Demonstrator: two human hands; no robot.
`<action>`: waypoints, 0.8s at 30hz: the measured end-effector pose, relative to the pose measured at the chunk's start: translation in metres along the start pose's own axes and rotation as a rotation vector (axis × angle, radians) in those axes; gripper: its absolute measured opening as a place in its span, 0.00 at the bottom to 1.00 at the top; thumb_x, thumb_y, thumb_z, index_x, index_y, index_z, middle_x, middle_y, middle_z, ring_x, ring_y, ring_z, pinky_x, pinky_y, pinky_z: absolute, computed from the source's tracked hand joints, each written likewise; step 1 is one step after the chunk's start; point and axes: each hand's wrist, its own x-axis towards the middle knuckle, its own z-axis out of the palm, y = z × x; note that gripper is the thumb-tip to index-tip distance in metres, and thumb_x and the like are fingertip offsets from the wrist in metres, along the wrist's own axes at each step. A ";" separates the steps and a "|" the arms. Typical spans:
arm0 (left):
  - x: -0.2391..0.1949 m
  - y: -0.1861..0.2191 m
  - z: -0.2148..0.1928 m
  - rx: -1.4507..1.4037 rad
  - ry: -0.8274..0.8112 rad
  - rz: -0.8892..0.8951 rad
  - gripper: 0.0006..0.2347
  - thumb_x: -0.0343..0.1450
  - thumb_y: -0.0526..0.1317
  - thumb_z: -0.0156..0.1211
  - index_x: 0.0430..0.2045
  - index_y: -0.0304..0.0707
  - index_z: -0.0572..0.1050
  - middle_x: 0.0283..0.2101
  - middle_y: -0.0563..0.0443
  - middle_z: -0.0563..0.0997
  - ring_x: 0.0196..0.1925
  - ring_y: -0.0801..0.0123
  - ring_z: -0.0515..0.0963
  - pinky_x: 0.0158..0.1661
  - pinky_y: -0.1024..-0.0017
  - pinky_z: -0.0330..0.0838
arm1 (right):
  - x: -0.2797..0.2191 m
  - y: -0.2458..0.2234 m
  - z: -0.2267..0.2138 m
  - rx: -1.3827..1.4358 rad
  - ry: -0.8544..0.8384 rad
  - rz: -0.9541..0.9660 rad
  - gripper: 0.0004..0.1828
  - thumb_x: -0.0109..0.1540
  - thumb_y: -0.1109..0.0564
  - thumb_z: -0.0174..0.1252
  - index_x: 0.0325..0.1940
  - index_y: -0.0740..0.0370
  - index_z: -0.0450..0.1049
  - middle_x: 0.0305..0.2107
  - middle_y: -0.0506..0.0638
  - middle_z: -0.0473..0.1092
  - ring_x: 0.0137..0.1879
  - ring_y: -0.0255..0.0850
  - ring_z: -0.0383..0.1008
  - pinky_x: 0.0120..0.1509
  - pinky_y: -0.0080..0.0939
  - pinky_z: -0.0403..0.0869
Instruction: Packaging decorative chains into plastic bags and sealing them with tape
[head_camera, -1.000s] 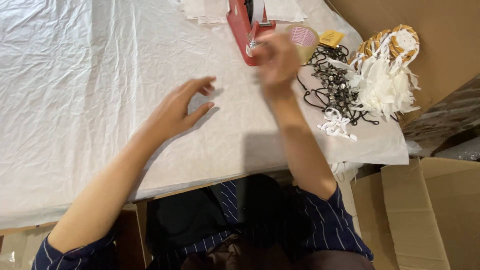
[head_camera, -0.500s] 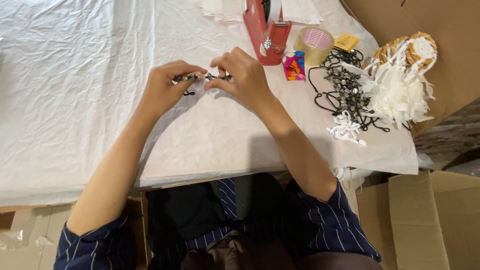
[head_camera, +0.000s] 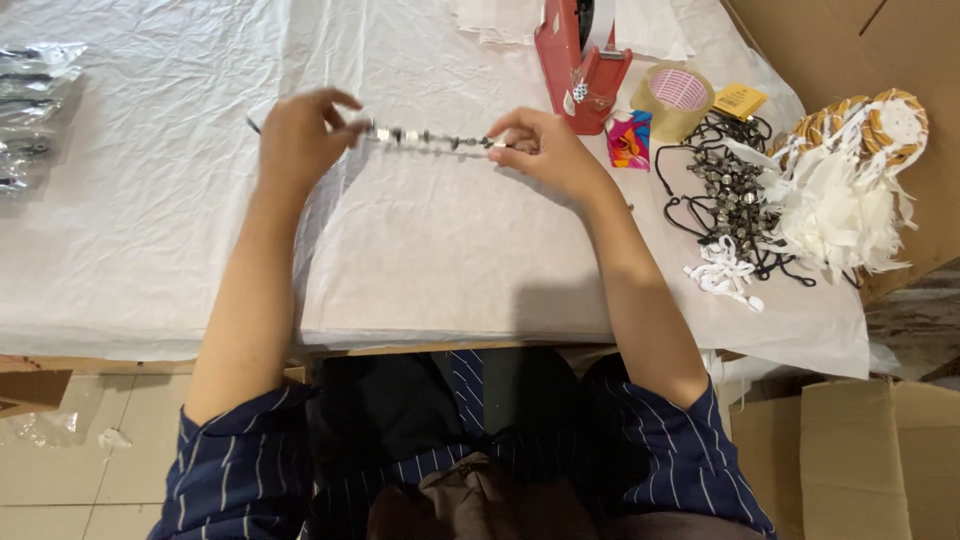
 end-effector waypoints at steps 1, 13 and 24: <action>-0.005 0.006 -0.012 0.002 0.005 -0.001 0.10 0.70 0.48 0.74 0.41 0.53 0.84 0.30 0.58 0.84 0.36 0.59 0.81 0.38 0.58 0.68 | 0.004 0.015 -0.003 -0.001 -0.001 -0.004 0.10 0.65 0.56 0.65 0.49 0.55 0.76 0.30 0.40 0.63 0.37 0.27 0.64 0.42 0.26 0.65; -0.021 0.001 -0.039 -0.099 -0.237 -0.045 0.15 0.64 0.49 0.74 0.40 0.45 0.85 0.46 0.40 0.84 0.53 0.44 0.81 0.54 0.51 0.72 | 0.005 0.061 -0.046 -0.649 0.110 -0.168 0.08 0.65 0.53 0.65 0.48 0.50 0.82 0.41 0.55 0.78 0.52 0.55 0.78 0.60 0.53 0.73; -0.015 0.008 -0.024 -0.181 -0.174 0.118 0.11 0.77 0.46 0.65 0.39 0.36 0.84 0.45 0.47 0.81 0.51 0.60 0.77 0.48 0.62 0.67 | 0.007 0.136 -0.074 -0.920 0.483 0.214 0.20 0.64 0.50 0.66 0.58 0.56 0.74 0.44 0.63 0.73 0.53 0.68 0.66 0.48 0.70 0.70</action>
